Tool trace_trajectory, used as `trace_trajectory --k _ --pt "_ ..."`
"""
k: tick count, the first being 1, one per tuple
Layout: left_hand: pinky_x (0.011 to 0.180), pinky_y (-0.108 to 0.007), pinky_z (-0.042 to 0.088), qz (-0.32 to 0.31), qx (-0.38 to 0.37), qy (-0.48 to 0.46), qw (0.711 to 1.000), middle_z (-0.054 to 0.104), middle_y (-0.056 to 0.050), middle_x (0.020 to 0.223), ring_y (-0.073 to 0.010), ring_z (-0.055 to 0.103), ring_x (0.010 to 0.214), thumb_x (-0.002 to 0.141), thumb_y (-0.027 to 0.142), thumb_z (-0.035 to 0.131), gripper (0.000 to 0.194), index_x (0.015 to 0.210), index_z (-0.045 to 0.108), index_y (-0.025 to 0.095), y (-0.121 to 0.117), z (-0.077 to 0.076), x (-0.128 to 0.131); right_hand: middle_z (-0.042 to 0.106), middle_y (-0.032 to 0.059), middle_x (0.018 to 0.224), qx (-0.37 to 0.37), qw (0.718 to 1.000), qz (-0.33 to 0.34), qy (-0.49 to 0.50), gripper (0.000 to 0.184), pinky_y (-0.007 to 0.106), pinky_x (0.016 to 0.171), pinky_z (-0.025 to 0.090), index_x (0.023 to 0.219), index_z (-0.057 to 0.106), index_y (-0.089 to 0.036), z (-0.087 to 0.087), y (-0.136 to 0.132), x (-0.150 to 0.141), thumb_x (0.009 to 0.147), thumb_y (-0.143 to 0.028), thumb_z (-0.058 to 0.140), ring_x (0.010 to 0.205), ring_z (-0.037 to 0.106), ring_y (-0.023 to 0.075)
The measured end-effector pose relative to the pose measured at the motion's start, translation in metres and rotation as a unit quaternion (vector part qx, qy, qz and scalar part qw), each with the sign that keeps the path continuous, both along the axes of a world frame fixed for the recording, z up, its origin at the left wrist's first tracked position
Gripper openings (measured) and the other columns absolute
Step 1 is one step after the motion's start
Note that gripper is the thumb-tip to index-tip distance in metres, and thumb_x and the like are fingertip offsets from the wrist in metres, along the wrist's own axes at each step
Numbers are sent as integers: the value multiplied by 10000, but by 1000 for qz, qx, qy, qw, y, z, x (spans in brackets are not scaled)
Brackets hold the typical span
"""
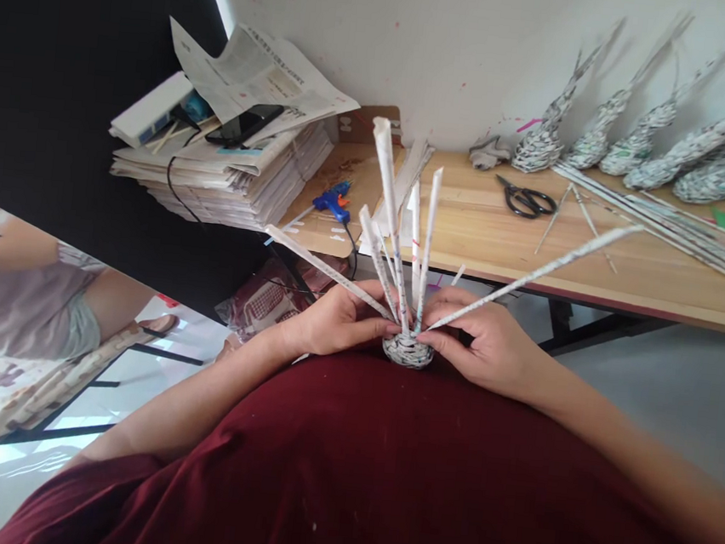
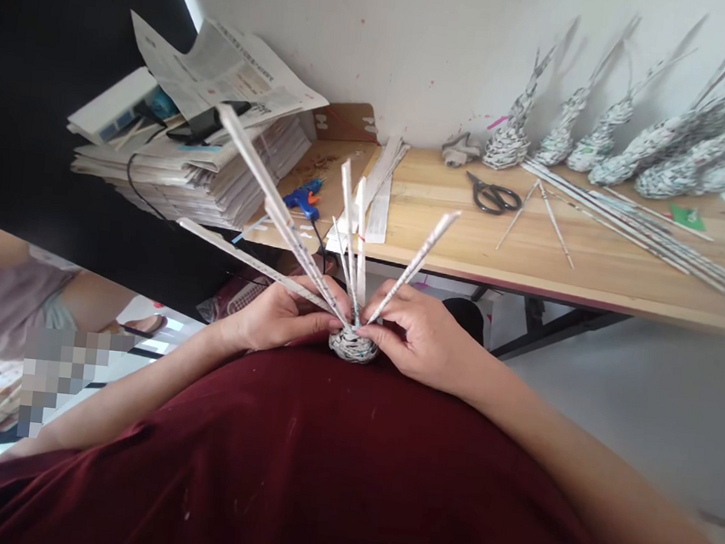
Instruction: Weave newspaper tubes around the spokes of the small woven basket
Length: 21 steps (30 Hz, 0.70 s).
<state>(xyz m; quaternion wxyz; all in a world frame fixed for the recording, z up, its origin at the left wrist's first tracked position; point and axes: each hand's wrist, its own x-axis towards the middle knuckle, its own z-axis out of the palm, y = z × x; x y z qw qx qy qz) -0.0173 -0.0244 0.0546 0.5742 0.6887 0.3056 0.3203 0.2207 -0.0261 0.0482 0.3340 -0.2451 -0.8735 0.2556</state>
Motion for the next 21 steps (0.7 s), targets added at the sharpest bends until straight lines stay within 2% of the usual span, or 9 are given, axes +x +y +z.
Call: trace_trajectory --k 5,11,13,15,17,19,21 --pt "749 -276 546 -2 16 -1 1000 709 -80 873 -162 665 788 836 295 753 168 868 705 137 3 -3 -3 667 51 868 -15 1000 -2 7 77 327 769 519 896 703 -194 -3 1 1 944 -218 648 810 638 177" --pt "795 -272 558 -14 -64 -27 998 724 -62 879 -153 687 805 786 257 809 214 941 707 150 4 -7 -1 666 55 875 3 1000 -4 23 81 317 757 512 849 706 -191 -2 -1 -1 912 -161 663 826 632 178" --pt "825 -287 571 11 -82 -52 995 738 -67 949 -167 706 855 745 247 843 349 1044 686 162 2 -7 -1 669 55 879 11 1000 -8 27 85 310 761 512 844 704 -188 -1 -2 -2 909 -152 663 825 636 174" --pt "754 -268 583 67 -84 -50 993 738 -62 943 -161 707 816 742 278 849 390 1064 665 160 -1 -5 -4 672 56 885 17 999 -17 30 78 303 768 510 843 703 -180 0 -3 -2 905 -147 668 825 639 169" --pt "595 -200 535 128 -65 3 990 710 -31 779 -115 655 657 785 328 818 280 925 670 137 -6 1 -9 671 52 871 20 999 -24 29 77 294 768 506 842 700 -172 0 -4 -3 904 -141 668 814 638 162" --pt "492 -158 454 159 -30 68 984 645 -3 613 -71 562 525 837 359 770 276 760 656 119 -13 9 -14 670 48 854 25 999 -30 27 78 289 769 503 841 697 -169 1 -5 -4 905 -136 666 807 635 159" --pt "496 -162 470 158 -4 80 984 690 -31 667 -74 575 532 876 348 729 246 814 699 111 -21 19 -15 672 48 848 31 999 -35 21 82 292 779 502 837 694 -168 2 -5 -5 906 -134 664 813 634 164"
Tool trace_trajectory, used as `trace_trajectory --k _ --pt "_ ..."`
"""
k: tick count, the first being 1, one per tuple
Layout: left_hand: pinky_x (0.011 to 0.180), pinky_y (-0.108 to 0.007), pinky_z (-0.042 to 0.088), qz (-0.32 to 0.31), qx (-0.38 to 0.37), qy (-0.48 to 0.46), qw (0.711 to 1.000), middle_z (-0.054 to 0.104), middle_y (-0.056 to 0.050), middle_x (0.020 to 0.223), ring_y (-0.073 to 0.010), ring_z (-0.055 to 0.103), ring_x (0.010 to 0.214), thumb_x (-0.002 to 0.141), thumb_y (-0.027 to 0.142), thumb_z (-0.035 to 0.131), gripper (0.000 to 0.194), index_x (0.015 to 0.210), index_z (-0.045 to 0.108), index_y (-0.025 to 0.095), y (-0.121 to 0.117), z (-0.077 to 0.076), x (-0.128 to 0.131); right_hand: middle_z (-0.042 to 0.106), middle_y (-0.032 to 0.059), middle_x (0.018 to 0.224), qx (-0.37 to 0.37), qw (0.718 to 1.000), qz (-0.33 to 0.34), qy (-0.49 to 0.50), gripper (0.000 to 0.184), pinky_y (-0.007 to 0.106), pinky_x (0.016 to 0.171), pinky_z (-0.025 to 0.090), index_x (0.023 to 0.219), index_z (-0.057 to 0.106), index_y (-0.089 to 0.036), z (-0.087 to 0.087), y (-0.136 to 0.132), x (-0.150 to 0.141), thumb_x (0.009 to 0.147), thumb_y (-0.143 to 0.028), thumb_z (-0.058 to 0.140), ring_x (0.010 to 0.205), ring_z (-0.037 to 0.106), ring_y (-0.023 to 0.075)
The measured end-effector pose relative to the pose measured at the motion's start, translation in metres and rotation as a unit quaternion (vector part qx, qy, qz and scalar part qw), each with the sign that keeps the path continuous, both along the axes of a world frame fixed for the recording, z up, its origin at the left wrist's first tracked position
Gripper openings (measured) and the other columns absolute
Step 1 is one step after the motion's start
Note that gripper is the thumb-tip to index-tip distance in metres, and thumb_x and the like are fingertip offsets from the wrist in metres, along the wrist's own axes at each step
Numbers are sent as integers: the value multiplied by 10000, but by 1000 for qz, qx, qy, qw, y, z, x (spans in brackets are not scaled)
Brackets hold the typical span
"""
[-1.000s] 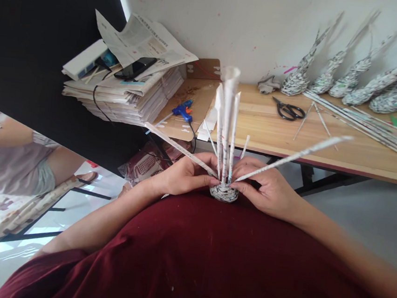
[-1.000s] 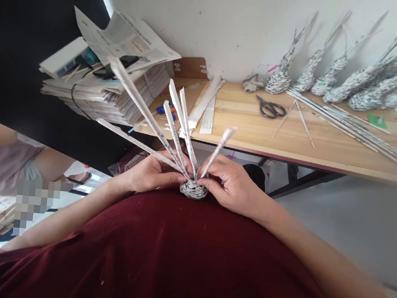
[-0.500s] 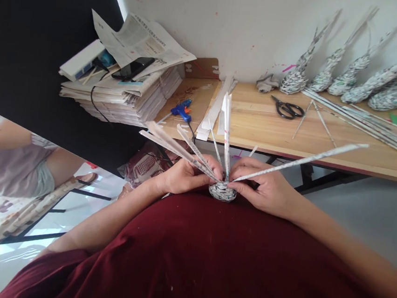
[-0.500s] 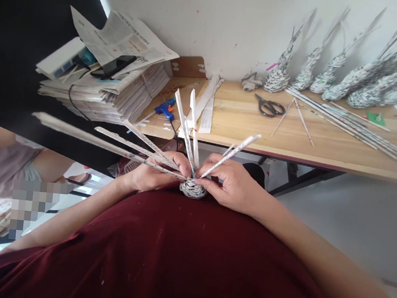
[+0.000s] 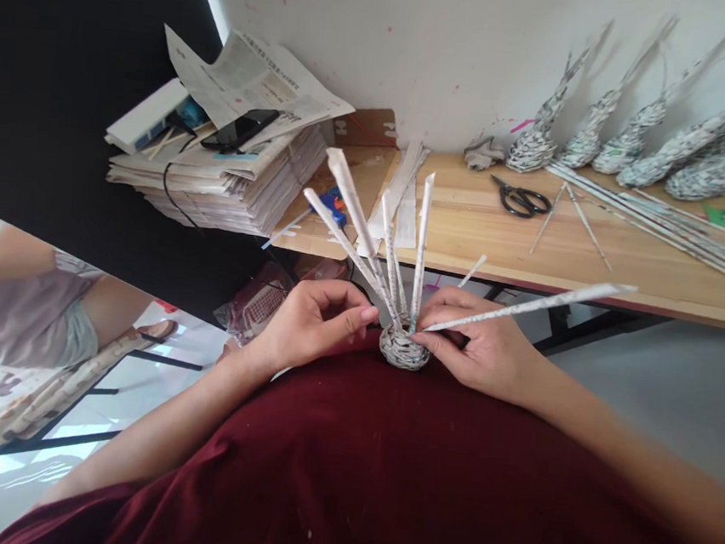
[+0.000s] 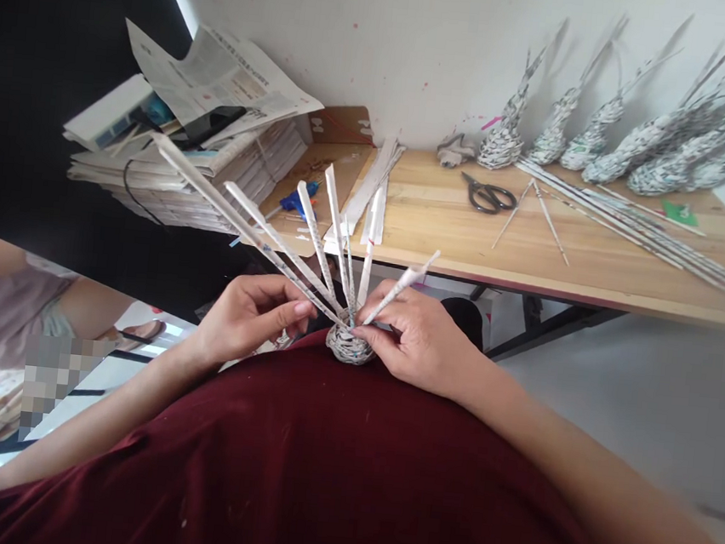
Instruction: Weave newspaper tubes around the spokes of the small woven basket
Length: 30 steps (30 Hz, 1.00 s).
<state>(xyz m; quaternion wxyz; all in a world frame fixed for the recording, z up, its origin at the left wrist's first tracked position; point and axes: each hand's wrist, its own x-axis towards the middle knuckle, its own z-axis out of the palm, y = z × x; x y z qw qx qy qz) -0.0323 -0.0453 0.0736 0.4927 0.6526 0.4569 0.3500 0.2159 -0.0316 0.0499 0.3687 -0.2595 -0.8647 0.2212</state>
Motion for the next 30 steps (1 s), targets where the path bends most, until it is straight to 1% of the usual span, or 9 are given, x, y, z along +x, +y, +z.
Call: trace_trajectory --k 1,4,6,11,13,15,22,27,30 --pt "507 -170 494 0 13 -13 1000 740 -60 788 -84 604 561 885 327 718 224 951 723 114 -4 4 1 674 50 851 1 1000 -3 -3 79 295 786 502 839 695 -168 1 0 0 905 -137 665 822 635 168" --pt "504 -180 526 -22 34 -23 999 744 -132 1150 -113 678 665 929 261 648 403 1317 628 155 -15 12 7 681 61 896 -9 1000 -6 -12 67 302 804 502 863 707 -173 2 -1 -1 906 -148 663 864 641 182" --pt "537 -188 551 -48 61 19 997 738 -127 1182 -117 699 675 946 214 602 445 1388 580 176 -19 12 11 676 67 911 -21 1000 -5 -17 76 307 799 503 875 717 -177 3 -1 -2 911 -160 652 871 644 189" --pt "751 -221 579 -87 185 189 960 778 -37 1003 -127 724 738 902 114 626 508 1395 572 220 -16 9 21 671 72 917 -38 998 -23 -46 101 317 783 507 908 734 -178 2 -2 -2 915 -171 634 861 657 198" --pt "808 -229 567 -97 219 219 946 775 -26 993 -146 735 826 893 107 644 461 1339 612 218 -11 8 25 684 73 975 -41 998 -21 -52 121 319 815 510 957 740 -189 1 -2 -1 921 -166 626 903 669 200" --pt "831 -233 557 -98 233 220 942 775 -28 996 -159 738 885 890 122 664 379 1261 657 203 -7 6 28 682 68 989 -46 997 -14 -61 122 323 829 513 970 739 -199 0 -2 2 928 -176 627 913 673 199" --pt "809 -215 559 -83 202 165 962 792 -21 1029 -151 750 896 875 129 694 327 1193 700 204 -1 -5 27 667 66 977 -55 994 -34 -90 113 322 798 518 973 723 -180 0 -3 7 903 -146 641 867 674 195" --pt "792 -209 571 -75 180 137 971 791 -32 1003 -144 748 865 860 122 701 304 1160 707 170 -2 -6 27 692 63 947 -36 993 -45 -100 112 312 778 513 961 731 -180 -2 -2 6 933 -185 622 858 678 194" --pt "737 -213 568 -77 149 138 976 787 -30 943 -139 733 792 861 173 717 278 1138 709 164 -1 -5 27 701 65 956 -34 992 -54 -111 136 320 776 515 975 736 -188 -2 -3 7 948 -191 602 856 681 197"
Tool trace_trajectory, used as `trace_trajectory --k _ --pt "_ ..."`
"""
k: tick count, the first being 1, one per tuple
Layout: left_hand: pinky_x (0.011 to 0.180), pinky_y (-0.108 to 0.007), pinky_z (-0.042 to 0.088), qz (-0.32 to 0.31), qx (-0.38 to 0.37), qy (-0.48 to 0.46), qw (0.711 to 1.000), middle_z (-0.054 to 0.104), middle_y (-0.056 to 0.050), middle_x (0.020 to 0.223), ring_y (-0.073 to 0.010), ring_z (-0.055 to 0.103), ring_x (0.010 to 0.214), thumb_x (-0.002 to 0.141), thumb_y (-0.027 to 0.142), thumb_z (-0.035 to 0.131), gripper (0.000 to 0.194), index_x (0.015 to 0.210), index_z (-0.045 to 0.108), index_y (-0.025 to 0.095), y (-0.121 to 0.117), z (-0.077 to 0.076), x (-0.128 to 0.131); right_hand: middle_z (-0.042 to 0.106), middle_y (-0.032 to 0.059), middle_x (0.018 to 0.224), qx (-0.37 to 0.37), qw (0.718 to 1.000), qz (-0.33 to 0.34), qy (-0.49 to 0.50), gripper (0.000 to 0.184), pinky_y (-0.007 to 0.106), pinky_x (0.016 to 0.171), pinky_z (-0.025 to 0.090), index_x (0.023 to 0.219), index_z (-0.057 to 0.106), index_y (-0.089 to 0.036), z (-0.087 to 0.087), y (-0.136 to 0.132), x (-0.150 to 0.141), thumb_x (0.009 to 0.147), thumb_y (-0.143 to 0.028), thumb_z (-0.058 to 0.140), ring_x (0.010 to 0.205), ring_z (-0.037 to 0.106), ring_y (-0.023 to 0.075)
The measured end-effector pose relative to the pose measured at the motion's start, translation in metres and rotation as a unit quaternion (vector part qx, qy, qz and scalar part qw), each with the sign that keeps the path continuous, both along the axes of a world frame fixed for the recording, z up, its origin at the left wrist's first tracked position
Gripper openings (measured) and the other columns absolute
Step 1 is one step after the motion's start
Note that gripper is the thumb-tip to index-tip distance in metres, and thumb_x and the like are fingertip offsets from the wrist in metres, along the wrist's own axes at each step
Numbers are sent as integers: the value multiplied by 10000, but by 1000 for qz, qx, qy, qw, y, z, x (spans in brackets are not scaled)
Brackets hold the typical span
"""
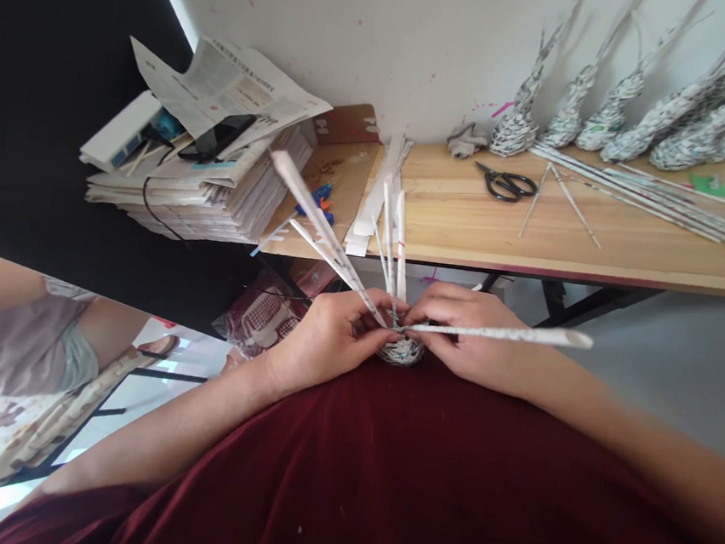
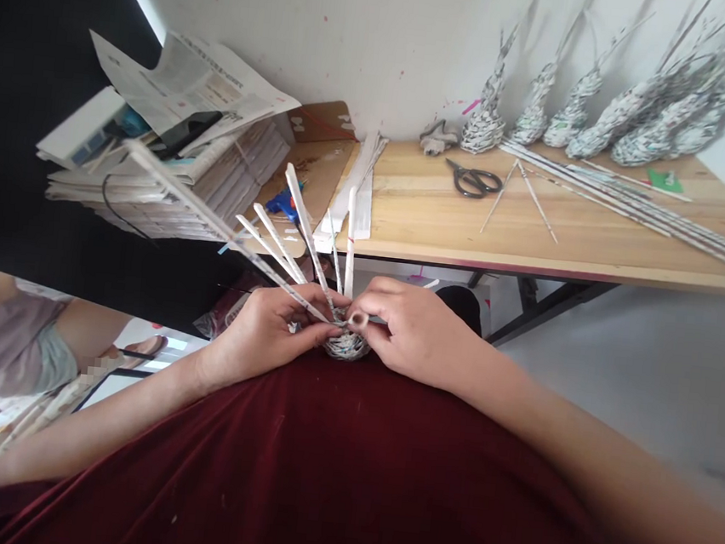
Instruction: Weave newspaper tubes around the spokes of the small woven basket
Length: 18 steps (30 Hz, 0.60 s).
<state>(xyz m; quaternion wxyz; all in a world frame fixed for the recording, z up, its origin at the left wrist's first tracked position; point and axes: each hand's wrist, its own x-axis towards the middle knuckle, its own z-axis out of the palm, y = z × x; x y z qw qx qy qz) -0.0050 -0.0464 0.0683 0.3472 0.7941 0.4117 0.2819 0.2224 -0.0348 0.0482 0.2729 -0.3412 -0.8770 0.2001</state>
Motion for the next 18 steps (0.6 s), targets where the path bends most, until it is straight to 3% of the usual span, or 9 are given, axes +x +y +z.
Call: trace_trajectory --k 5,11,15,18 --pt "714 -228 556 32 -16 10 999 781 -21 891 -161 732 807 846 268 752 152 972 734 183 1 -1 -1 716 66 1038 -5 999 13 29 184 317 842 519 1088 710 -198 6 -6 4 952 -166 591 940 684 196" --pt "794 -249 546 22 -1 3 1000 763 -18 872 -145 709 808 879 211 706 51 917 729 185 5 0 -4 744 54 961 9 997 -35 71 144 306 798 523 989 736 -206 7 -11 14 942 -184 602 881 685 186" --pt "731 -241 545 -24 -90 -62 994 734 -49 857 -145 687 787 886 231 702 84 894 702 147 16 5 -11 772 46 916 -52 997 -55 21 163 292 718 520 1009 763 -209 2 -10 20 942 -244 619 788 698 177" --pt "655 -230 529 -83 -149 -120 978 704 -47 810 -130 651 709 844 266 758 158 865 682 130 27 4 -17 778 54 938 -64 993 -69 64 175 267 670 517 1043 756 -189 2 -7 20 916 -259 656 743 692 159"
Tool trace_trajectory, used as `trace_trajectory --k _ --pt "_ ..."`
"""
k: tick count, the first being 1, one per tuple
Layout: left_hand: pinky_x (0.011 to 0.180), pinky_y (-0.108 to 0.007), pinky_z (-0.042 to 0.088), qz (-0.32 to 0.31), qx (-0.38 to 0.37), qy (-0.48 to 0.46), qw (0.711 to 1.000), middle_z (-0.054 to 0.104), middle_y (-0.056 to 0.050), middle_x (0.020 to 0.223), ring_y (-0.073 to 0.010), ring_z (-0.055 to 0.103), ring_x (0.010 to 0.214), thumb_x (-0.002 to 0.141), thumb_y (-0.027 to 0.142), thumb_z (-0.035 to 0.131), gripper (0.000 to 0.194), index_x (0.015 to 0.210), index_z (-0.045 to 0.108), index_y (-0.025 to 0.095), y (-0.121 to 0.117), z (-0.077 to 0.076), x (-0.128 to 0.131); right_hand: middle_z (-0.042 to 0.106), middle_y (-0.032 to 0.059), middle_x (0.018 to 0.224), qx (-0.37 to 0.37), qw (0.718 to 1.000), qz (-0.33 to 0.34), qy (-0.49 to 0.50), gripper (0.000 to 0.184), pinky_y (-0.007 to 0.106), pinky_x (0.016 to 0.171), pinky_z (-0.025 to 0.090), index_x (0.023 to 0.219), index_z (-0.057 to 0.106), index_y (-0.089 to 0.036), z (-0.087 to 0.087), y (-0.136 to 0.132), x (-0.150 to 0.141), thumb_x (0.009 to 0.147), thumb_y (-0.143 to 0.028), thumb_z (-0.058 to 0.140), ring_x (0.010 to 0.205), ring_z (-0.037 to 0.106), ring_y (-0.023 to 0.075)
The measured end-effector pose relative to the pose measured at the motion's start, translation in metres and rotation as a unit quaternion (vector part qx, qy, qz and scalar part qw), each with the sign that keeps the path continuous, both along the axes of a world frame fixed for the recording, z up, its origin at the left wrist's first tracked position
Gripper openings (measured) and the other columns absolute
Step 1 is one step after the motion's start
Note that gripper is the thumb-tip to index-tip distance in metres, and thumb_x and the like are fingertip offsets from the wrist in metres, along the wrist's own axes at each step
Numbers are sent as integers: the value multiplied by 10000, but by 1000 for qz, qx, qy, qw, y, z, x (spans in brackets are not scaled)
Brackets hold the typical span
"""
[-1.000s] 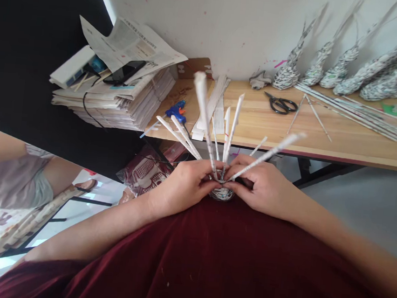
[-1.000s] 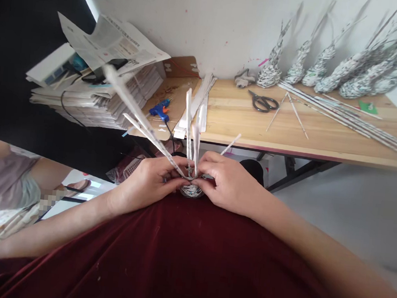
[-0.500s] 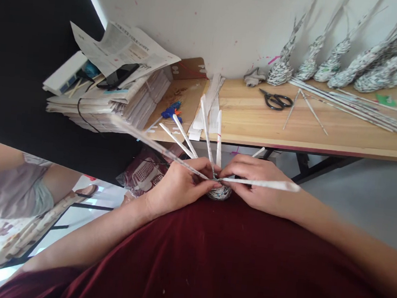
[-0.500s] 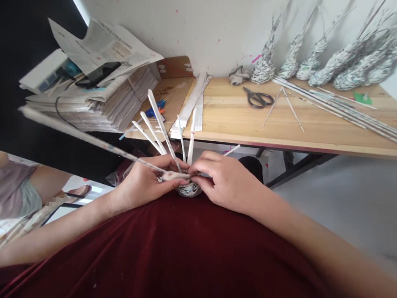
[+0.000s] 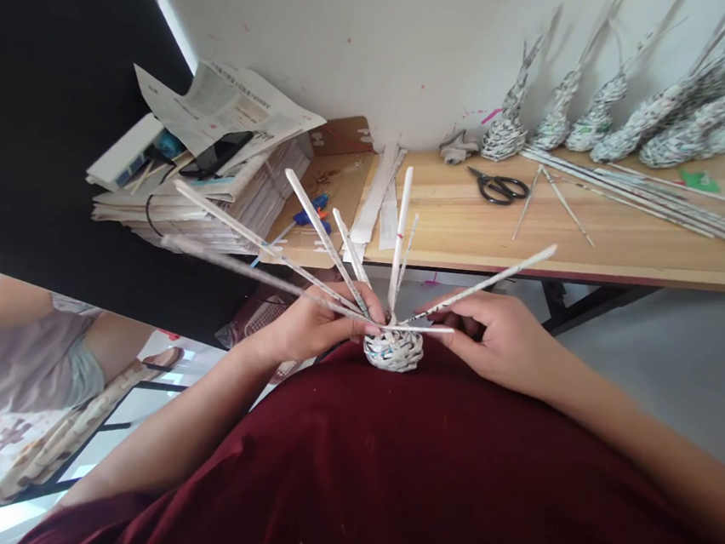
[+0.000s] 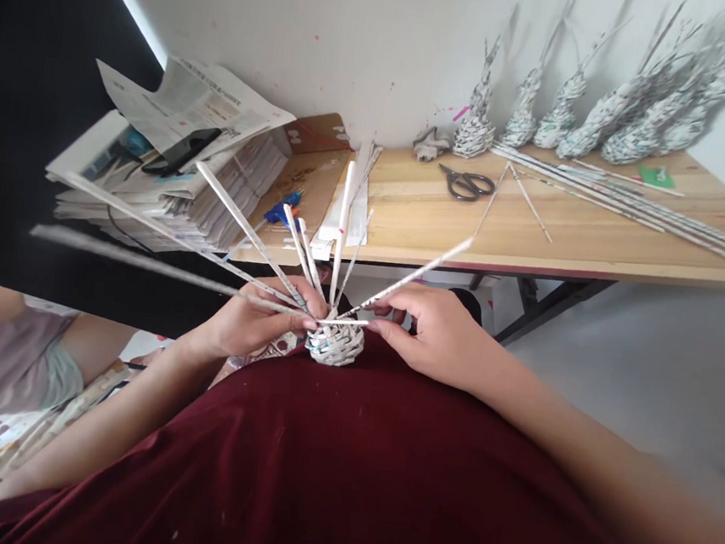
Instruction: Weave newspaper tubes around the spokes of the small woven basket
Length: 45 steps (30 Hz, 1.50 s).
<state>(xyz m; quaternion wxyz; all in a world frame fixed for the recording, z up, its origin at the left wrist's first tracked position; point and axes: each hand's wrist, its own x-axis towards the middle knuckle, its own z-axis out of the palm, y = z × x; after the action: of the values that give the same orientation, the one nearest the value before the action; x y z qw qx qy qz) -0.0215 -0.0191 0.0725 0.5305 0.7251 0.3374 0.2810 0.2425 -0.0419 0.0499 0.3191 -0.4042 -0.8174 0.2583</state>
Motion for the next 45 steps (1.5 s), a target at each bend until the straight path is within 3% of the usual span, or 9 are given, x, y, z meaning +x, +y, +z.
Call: trace_trajectory --k 5,9,17,24,29,34,41,45 --pt "635 -242 530 -31 -30 -17 999 687 -44 753 -126 625 661 813 316 792 221 842 689 123 9 -5 0 773 43 864 7 996 41 73 129 245 619 502 962 756 -186 5 6 -9 920 -262 661 683 670 139" --pt "676 -262 562 -10 -15 -1 1000 719 -74 769 -154 671 707 801 360 799 263 851 715 116 3 -4 5 786 53 914 11 992 85 93 128 267 735 541 916 764 -201 7 11 -15 934 -236 643 813 721 169" --pt "625 -236 546 48 -10 3 999 724 -61 760 -134 657 659 821 292 764 186 867 707 121 -10 -6 11 761 57 886 40 981 111 155 102 300 738 541 902 742 -191 5 11 -18 899 -170 642 805 693 182" --pt "625 -232 514 64 33 50 996 687 -47 741 -132 624 671 814 235 719 124 815 666 124 -19 0 17 698 26 749 -40 983 57 168 60 251 614 495 829 685 -172 2 4 -21 879 -195 662 647 603 131" --pt "666 -251 537 54 21 42 997 723 -73 786 -152 657 718 830 255 727 147 857 696 114 -18 1 17 635 -3 699 -70 981 66 167 110 216 569 444 775 638 -167 7 8 -24 879 -198 657 611 542 100" --pt "616 -231 513 75 22 40 996 709 -49 757 -135 634 671 824 254 731 140 861 692 124 -19 -1 17 622 -4 696 -50 986 69 145 101 226 572 434 796 645 -174 8 7 -22 893 -200 656 608 522 104" --pt "605 -218 475 83 52 85 992 665 -24 735 -117 590 656 838 211 677 78 828 665 135 -23 -2 19 709 58 857 29 984 100 146 46 285 677 502 881 673 -181 1 5 -20 910 -184 637 715 613 151" --pt "654 -243 513 67 49 82 993 700 -46 770 -143 635 708 850 231 680 98 841 677 134 -23 0 19 657 7 734 -10 989 66 133 56 241 598 452 851 644 -182 5 6 -24 905 -187 629 625 541 113"
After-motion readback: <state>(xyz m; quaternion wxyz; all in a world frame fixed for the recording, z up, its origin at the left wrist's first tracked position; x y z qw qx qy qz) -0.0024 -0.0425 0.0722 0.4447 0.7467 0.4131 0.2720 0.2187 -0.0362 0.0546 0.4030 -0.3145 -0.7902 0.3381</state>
